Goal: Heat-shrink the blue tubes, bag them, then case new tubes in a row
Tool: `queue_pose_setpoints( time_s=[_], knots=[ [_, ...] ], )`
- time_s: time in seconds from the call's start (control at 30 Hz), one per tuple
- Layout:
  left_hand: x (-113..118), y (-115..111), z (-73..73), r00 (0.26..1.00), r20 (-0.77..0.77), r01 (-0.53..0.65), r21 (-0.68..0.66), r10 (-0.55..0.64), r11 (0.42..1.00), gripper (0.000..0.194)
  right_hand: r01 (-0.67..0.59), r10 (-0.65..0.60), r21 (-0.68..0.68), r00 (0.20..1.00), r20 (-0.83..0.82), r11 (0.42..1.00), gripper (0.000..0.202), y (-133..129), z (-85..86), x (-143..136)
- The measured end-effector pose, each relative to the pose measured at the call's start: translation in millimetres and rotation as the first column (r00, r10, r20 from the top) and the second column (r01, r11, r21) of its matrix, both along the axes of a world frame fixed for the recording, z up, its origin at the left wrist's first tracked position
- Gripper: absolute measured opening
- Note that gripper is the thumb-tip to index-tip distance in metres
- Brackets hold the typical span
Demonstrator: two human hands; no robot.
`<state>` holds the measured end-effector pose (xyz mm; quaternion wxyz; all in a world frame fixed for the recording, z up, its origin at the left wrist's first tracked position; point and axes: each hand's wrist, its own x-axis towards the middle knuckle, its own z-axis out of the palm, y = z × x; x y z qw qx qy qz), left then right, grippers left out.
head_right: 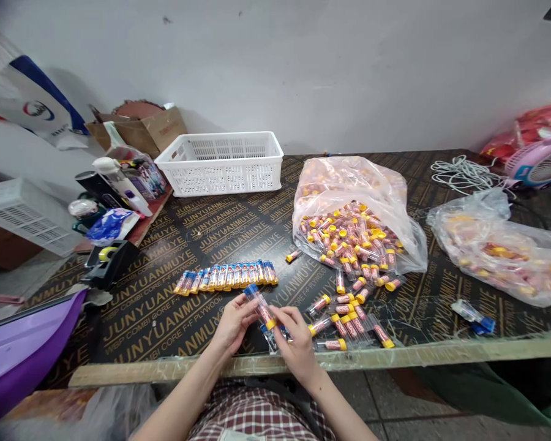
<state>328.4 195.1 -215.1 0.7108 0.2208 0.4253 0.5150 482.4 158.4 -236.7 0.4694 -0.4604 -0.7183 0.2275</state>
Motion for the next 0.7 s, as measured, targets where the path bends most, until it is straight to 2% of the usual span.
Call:
queue_pose_setpoints(
  time_s=[0.07, 0.13, 0.3, 0.4, 0.7],
  knots=[
    [0.9, -3.5, 4.7, 0.993, -0.039, 0.116, 0.028, -0.114, 0.993, 0.035, 0.041, -0.041, 0.027, 0.999, 0.011, 0.999, 0.056, 5.5, 2.7, 1.7],
    [1.4, -6.1, 8.3, 0.978, -0.08, 0.196, 0.051, -0.192, 0.979, 0.029, 0.011, -0.011, 0.03, 1.0, 0.002, 0.999, 0.069, 11.3, 8.5, 3.6],
    [2.3, -8.6, 14.0, 0.944, -0.119, 0.318, 0.058, -0.309, 0.946, 0.031, -0.256, 0.256, -0.011, 0.967, 0.01, 0.967, 0.083, 20.9, 22.5, 7.9],
    [2.8, -10.0, 16.3, 0.936, -0.124, 0.339, 0.049, -0.331, 0.94, 0.032, -0.315, 0.315, -0.024, 0.949, 0.004, 0.949, 0.082, 21.6, 23.4, 8.1],
    [4.8, -15.4, 21.4, 0.948, -0.104, 0.303, -0.008, -0.302, 0.953, 0.037, -0.32, 0.31, -0.094, 0.945, -0.107, 0.943, 0.084, 15.8, 16.1, 5.6]
  ],
)
